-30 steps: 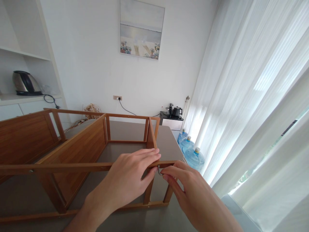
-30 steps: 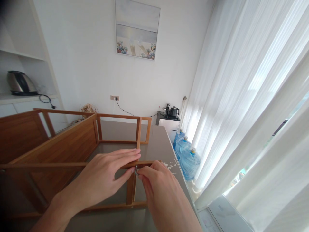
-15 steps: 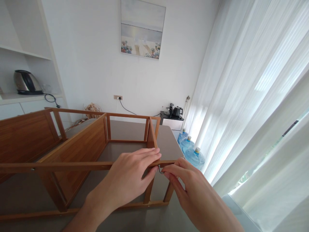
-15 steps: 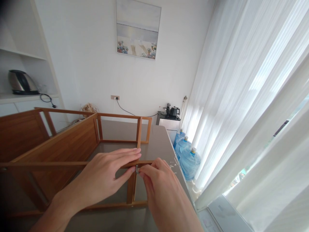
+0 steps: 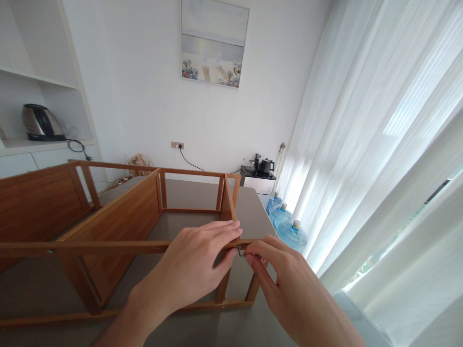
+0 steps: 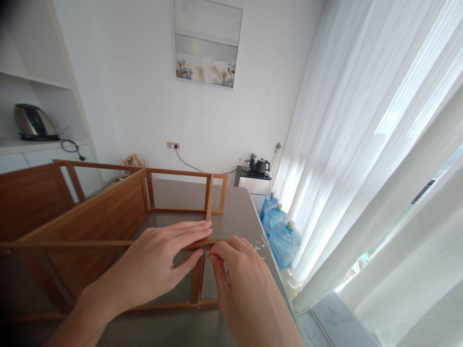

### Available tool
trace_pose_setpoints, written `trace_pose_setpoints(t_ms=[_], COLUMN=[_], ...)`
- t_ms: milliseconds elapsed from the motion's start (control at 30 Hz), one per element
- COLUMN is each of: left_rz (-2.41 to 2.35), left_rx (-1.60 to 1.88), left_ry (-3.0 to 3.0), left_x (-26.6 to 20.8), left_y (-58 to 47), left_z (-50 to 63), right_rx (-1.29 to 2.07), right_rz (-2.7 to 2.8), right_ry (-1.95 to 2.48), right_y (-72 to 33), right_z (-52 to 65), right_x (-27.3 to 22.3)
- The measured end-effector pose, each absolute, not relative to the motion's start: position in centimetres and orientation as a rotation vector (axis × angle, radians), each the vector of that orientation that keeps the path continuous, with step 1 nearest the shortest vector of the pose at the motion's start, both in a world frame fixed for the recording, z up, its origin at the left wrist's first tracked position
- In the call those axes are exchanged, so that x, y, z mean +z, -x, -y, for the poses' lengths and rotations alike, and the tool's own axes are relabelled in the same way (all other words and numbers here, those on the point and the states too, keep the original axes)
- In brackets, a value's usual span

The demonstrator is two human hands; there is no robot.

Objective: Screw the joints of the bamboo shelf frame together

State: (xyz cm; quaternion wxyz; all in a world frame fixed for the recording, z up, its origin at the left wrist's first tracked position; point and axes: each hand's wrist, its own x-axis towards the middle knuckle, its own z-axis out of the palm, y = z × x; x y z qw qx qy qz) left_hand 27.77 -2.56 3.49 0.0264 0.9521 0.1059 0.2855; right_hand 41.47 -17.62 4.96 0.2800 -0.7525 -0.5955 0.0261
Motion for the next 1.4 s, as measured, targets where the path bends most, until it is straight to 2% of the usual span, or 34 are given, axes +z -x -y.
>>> trace_pose_setpoints(t_ms=[267,1400], left_rz=[-0.330,-0.334], left_rx=[0.890,0.898], left_ry=[-2.944,-2.941], left_x=[3.45,3.34], left_y=[-27.70,-27.73], left_z=[2.50,2.43], right_rx=[0.237,0.174], right_rz=[1.618,1.574], right_ry=[2.098,2.061], right_y=[-41.28,-41.44], right_z=[17.55,17.85], right_x=[5.21,4.95])
